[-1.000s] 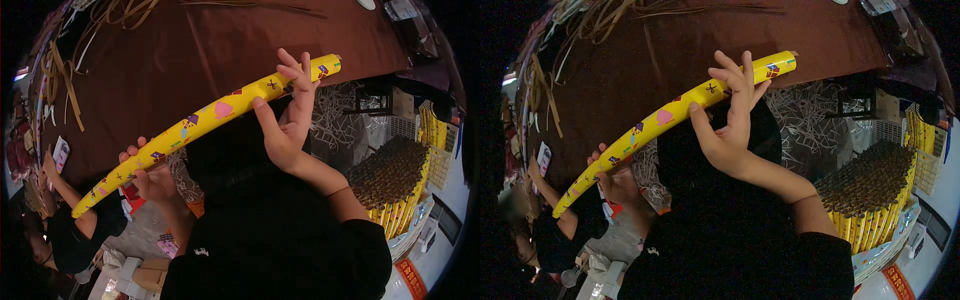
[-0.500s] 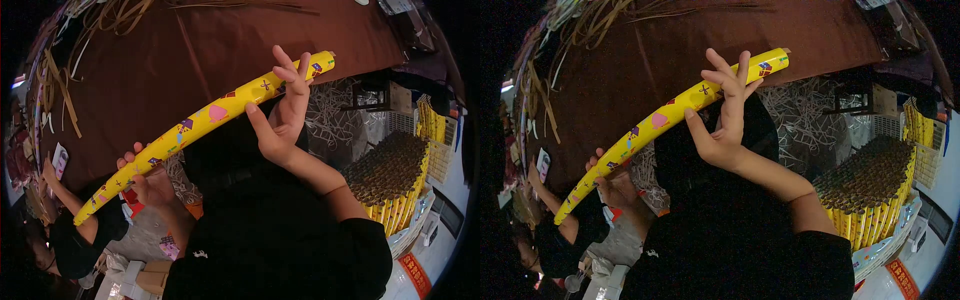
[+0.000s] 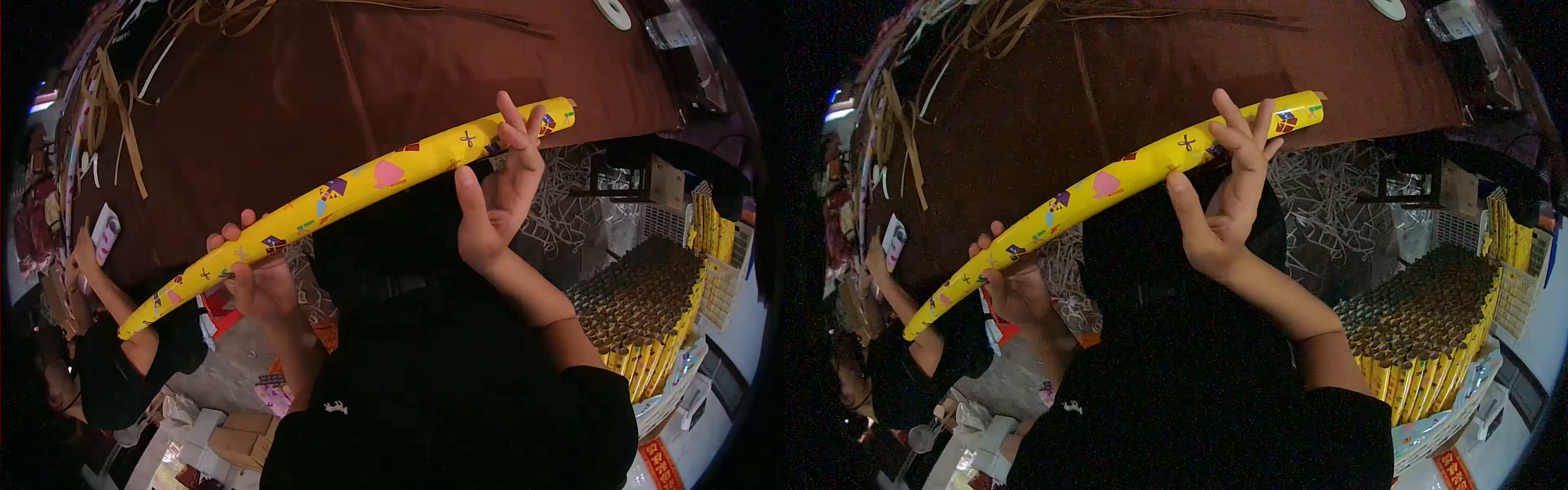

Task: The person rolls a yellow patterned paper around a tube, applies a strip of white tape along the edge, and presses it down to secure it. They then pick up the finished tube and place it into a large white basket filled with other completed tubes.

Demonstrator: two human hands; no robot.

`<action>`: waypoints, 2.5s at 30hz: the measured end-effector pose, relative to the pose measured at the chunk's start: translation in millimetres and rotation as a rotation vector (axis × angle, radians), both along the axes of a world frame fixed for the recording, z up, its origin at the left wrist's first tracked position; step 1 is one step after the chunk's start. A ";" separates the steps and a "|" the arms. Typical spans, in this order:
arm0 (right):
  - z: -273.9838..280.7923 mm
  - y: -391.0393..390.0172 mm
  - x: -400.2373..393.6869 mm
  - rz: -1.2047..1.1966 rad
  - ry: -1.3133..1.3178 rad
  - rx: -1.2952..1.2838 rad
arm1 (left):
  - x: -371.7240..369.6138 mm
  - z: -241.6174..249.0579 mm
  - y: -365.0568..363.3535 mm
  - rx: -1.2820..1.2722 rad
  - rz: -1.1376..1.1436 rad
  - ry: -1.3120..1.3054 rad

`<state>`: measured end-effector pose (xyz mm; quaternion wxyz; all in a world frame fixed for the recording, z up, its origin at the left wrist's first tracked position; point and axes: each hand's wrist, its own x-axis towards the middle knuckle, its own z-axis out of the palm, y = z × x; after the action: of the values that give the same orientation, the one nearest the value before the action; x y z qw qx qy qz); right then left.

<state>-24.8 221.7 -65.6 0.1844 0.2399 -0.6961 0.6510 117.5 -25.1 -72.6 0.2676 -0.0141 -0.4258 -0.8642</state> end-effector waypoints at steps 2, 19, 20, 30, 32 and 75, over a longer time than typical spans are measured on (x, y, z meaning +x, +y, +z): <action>0.5 -3.5 3.7 -0.128 -0.042 0.013 | -0.3 -0.6 0.8 0.012 0.008 -0.002; 17.4 20.1 -10.9 -0.298 -0.061 0.218 | 3.8 3.8 0.0 0.069 0.023 -0.043; 20.4 18.3 -7.3 -0.295 -0.060 0.264 | 3.7 4.8 2.2 0.067 0.029 -0.047; 9.1 25.5 -19.3 -0.283 -0.085 0.195 | 0.2 5.5 4.1 0.044 0.028 -0.045; 7.2 39.4 -28.1 -0.345 -0.088 0.156 | -0.6 5.8 5.1 0.048 0.023 -0.037; 46.7 91.0 -18.5 -0.104 -0.732 -0.404 | 4.0 2.2 -18.5 0.150 -0.091 -0.039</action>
<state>-43.3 312.6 -18.8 0.0008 -0.0837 -0.5853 0.8065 121.5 -43.6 -70.4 0.2200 0.0035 -0.3638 -0.9051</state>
